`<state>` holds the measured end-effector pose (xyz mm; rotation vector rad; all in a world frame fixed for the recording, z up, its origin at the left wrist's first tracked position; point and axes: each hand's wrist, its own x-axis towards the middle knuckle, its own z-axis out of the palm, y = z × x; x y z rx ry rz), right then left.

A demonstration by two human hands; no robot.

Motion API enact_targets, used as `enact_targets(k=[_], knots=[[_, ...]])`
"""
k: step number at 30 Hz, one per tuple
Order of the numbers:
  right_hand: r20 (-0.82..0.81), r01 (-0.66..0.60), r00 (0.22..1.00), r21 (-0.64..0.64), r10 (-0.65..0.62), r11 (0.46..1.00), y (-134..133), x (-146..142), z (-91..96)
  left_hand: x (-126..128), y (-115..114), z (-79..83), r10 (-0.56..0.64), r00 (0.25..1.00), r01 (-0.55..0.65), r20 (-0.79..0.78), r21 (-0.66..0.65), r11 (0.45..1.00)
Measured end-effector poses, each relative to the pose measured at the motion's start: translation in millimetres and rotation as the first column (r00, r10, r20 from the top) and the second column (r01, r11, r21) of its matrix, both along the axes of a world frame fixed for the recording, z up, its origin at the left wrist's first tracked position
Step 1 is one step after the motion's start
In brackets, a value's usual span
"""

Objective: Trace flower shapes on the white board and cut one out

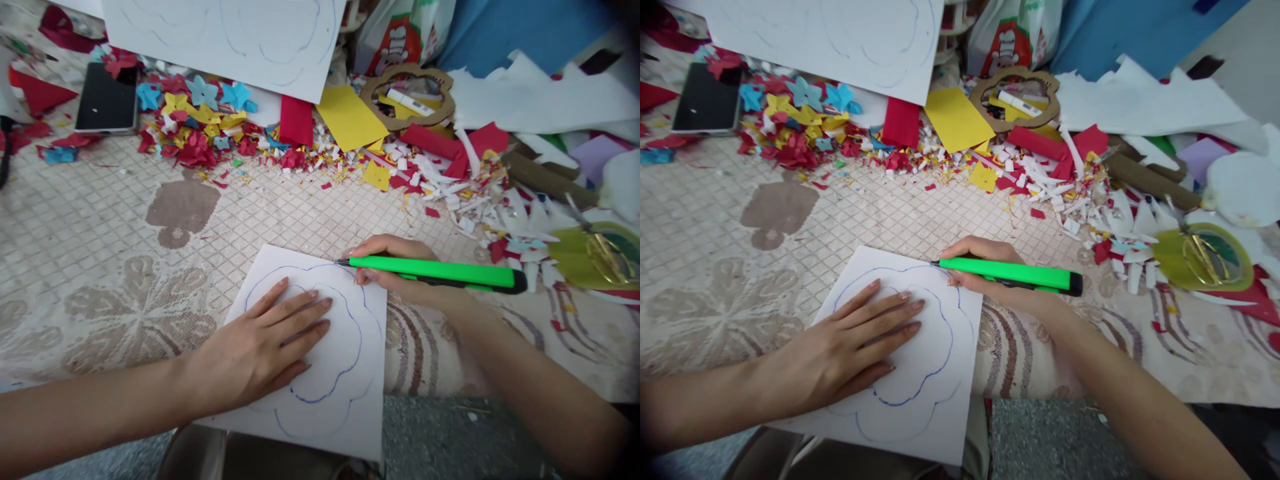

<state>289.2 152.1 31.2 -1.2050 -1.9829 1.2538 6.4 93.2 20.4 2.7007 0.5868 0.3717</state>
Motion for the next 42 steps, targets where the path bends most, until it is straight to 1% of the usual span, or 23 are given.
enact_targets(k=[4, 7, 11, 15, 21, 25, 28, 30, 32, 34, 36, 37, 39, 42], knots=[[0.026, -0.027, 0.999, 0.031, 0.027, 0.999, 2, 2, -2.3, -1, 0, -1.5, -0.002, 1.0, 0.002, -0.002, 0.014, 1.0], [0.041, -0.018, 0.999, 0.048, 0.016, 0.999, 1, 3, -2.3, -1, 0, -2.3, -0.002, 1.0, 0.003, -0.018, 0.021, 1.0], [0.02, -0.027, 0.999, 0.007, 0.026, 1.0, -1, 5, 2.9, -1, 0, -1.4, 0.001, 1.0, -0.001, -0.007, 0.01, 1.0], [0.037, -0.029, 0.999, 0.0, 0.029, 1.0, -4, 6, 7.8, -1, 0, -0.1, 0.006, 1.0, -0.006, 0.0, 0.013, 1.0], [-0.065, 0.018, 0.998, -0.072, -0.023, 0.997, -8, 4, 2.2, 1, -2, -1.2, 0.021, 1.0, -0.021, -0.012, 0.034, 0.999], [-0.065, -0.004, 0.998, -0.037, 0.002, 0.999, 0, 1, 0.0, 3, -11, 0.3, 0.074, 0.997, -0.074, -0.028, 0.025, 0.997], [-0.042, -0.034, 0.999, -0.019, 0.033, 0.999, 10, -2, 0.4, 4, -16, 7.6, 0.086, 0.996, -0.087, -0.037, -0.027, 0.996], [-0.044, -0.061, 0.997, -0.036, 0.06, 0.997, 14, -3, 0.7, 6, -12, 13.8, 0.083, 0.996, -0.085, -0.039, -0.045, 0.995], [-0.064, -0.094, 0.994, -0.053, 0.09, 0.994, 16, -2, 0.8, 8, -2, 17.9, 0.061, 0.998, -0.061, -0.024, -0.026, 0.998], [-0.087, -0.116, 0.99, -0.058, 0.111, 0.992, 16, -1, 0.7, 12, 12, 18.0, -0.019, 1.0, 0.019, 0.003, 0.012, 1.0], [-0.089, -0.119, 0.989, -0.052, 0.114, 0.992, 15, -1, 0.7, 15, 24, 13.7, -0.123, 0.992, 0.123, 0.0, 0.018, 0.992], [-0.077, -0.111, 0.991, -0.042, 0.108, 0.993, 15, -1, 0.9, 17, 29, 10.6, -0.152, 0.988, 0.152, -0.008, 0.008, 0.988], [-0.045, -0.092, 0.995, -0.015, 0.091, 0.996, 14, -1, 1.6, 19, 34, 4.1, -0.17, 0.985, 0.17, -0.027, -0.018, 0.985], [-0.04, -0.083, 0.996, -0.012, 0.083, 0.996, 12, -2, 3.0, 20, 33, -1.6, -0.151, 0.988, 0.15, -0.035, -0.044, 0.988]])
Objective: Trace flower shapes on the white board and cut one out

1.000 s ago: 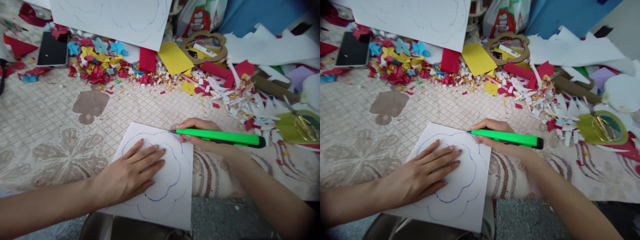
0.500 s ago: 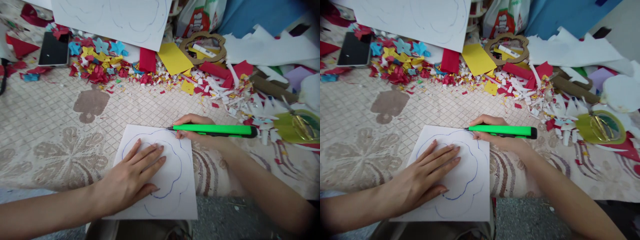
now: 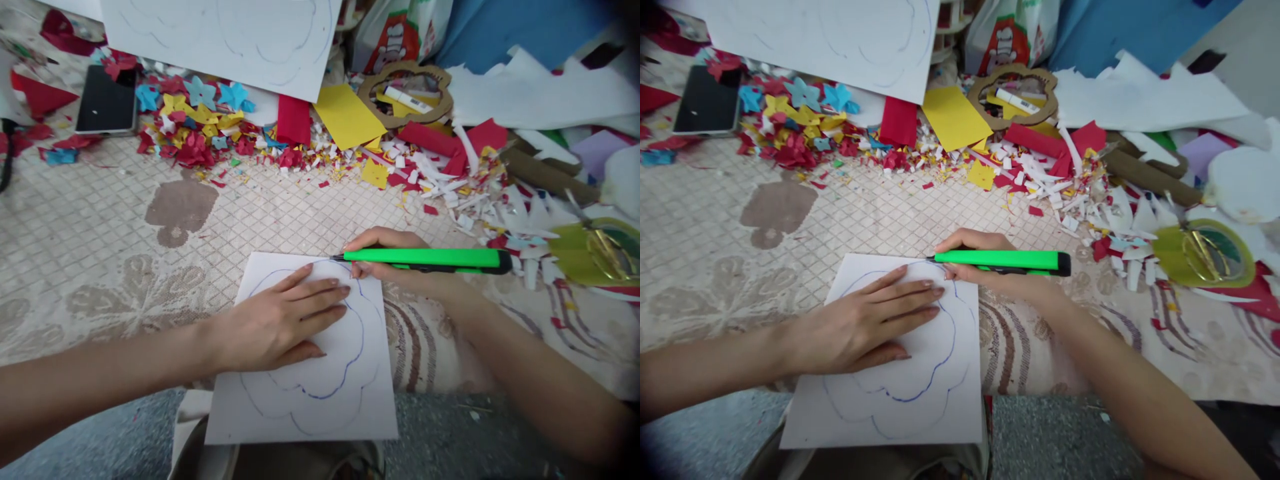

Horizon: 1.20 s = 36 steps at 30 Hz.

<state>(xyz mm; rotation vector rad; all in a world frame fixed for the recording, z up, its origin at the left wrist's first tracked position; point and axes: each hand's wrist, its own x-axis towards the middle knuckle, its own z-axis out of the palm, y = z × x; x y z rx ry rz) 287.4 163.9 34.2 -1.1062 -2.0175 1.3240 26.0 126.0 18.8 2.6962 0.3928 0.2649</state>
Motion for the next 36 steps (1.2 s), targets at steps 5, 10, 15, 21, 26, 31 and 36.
enact_targets(k=[5, 10, 15, 21, 26, 31, 36], knots=[[-0.012, 0.007, 1.0, -0.046, -0.007, 0.999, -3, 3, -0.2, -1, -3, 0.1, 0.011, 1.0, -0.011, 0.013, -0.006, 1.0], [0.029, 0.046, 0.998, 0.018, -0.047, 0.999, -7, 5, 0.7, 0, -3, 0.1, 0.021, 1.0, -0.021, 0.017, 0.001, 1.0], [0.044, 0.054, 0.997, 0.035, -0.056, 0.998, -10, 6, 2.8, 0, -4, -0.5, 0.024, 1.0, -0.024, 0.019, -0.004, 1.0], [-0.023, 0.127, 0.991, -0.072, -0.129, 0.989, -22, 8, 0.2, -1, -3, 0.3, 0.031, 0.999, -0.031, 0.022, -0.003, 1.0], [-0.055, 0.163, 0.984, -0.083, -0.168, 0.983, -23, 4, -2.8, 2, -10, -0.2, 0.075, 0.997, -0.076, 0.024, 0.003, 0.997], [-0.036, 0.075, 0.996, -0.054, -0.077, 0.996, -9, 1, -4.8, 9, -29, -1.9, 0.218, 0.976, -0.218, 0.013, 0.023, 0.976], [-0.01, 0.005, 1.0, -0.018, -0.006, 1.0, -1, 0, -3.0, 6, -26, 6.1, 0.174, 0.983, -0.175, -0.063, -0.02, 0.984]])
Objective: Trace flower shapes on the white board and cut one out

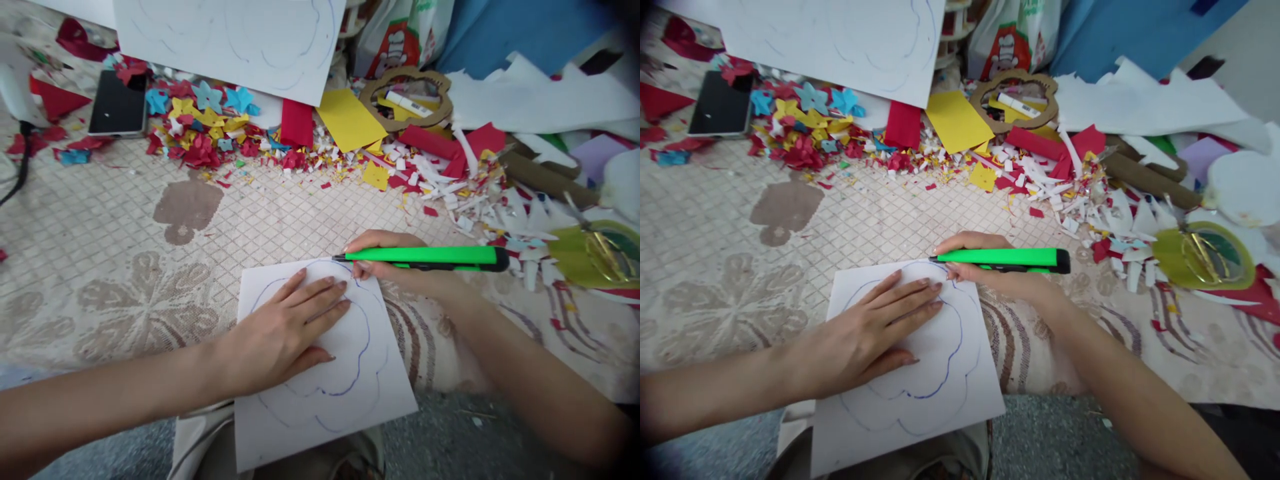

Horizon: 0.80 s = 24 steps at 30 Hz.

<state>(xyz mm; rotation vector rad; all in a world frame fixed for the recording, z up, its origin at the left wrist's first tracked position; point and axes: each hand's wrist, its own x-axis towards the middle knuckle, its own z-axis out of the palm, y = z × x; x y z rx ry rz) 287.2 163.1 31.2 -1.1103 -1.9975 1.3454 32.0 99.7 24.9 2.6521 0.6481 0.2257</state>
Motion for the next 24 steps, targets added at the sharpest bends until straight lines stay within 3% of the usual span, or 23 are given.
enact_targets(k=[11, 17, 24], knots=[[0.008, 0.043, 0.999, -0.045, -0.043, 0.998, -3, 1, 1.2, -6, 10, 0.8, -0.068, 0.998, 0.068, 0.009, -0.028, 0.997], [0.032, 0.036, 0.999, -0.034, -0.035, 0.999, -5, 0, 3.9, -12, 27, 0.7, -0.19, 0.981, 0.19, 0.034, -0.005, 0.982], [0.078, 0.029, 0.997, 0.005, -0.029, 1.0, -5, -2, 12.0, -14, 25, -2.4, -0.158, 0.986, 0.158, 0.053, -0.004, 0.987]])
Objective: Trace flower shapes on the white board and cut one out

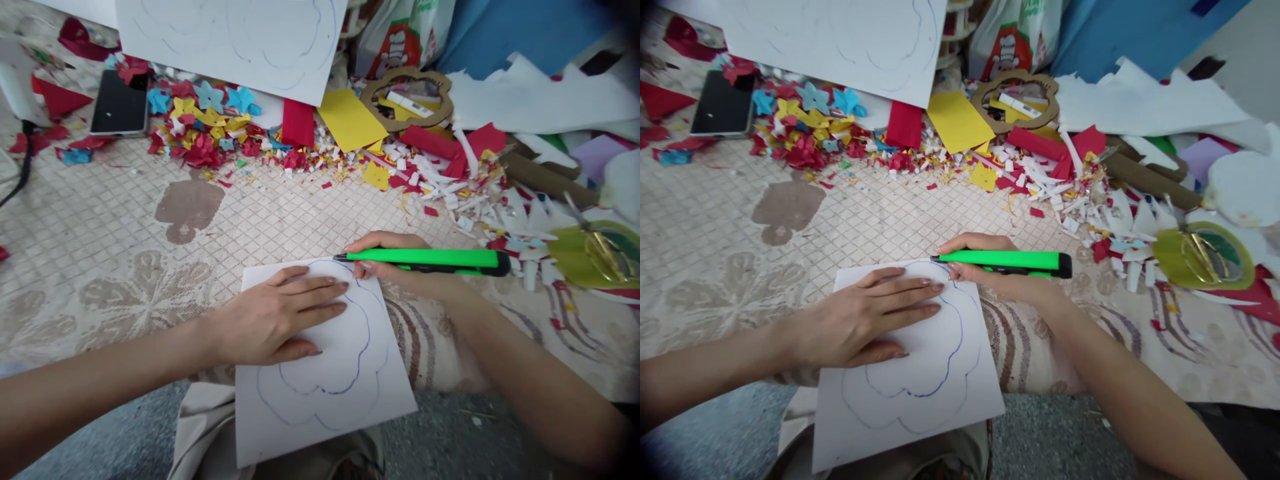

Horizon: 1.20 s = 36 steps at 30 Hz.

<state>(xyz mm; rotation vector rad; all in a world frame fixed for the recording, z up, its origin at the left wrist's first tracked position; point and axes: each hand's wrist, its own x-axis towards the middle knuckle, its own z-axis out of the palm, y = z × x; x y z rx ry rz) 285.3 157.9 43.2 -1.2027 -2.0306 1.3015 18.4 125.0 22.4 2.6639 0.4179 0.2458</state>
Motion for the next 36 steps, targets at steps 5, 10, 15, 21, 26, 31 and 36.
enact_targets(k=[5, 10, 15, 21, 26, 31, 36], knots=[[0.038, -0.006, 0.999, 0.028, 0.005, 1.0, -2, 3, 0.5, 1, -1, 0.1, 0.01, 1.0, -0.01, -0.003, 0.009, 1.0], [0.01, 0.019, 1.0, 0.033, -0.019, 0.999, -8, 6, -1.8, 1, 0, -0.4, 0.012, 1.0, -0.012, -0.003, 0.018, 1.0], [0.013, 0.069, 0.998, 0.007, -0.069, 0.998, -14, 6, -0.9, 1, 0, 1.0, 0.017, 1.0, -0.017, -0.008, 0.019, 1.0], [-0.032, 0.163, 0.986, -0.037, -0.164, 0.986, -26, 5, -0.7, 1, -1, -0.1, 0.022, 0.999, -0.022, 0.024, 0.018, 1.0], [-0.059, 0.234, 0.97, -0.062, -0.238, 0.97, -37, 5, -6.0, 1, -2, -0.8, 0.026, 1.0, -0.026, 0.008, 0.028, 0.999], [-0.123, 0.241, 0.961, -0.076, -0.249, 0.968, -46, 8, -14.8, 2, -1, -0.5, 0.04, 0.999, -0.04, 0.023, 0.002, 0.999], [-0.118, 0.318, 0.939, -0.056, -0.323, 0.946, -59, 2, -10.1, 1, -2, -0.6, 0.043, 0.999, -0.043, 0.006, 0.011, 0.999]])
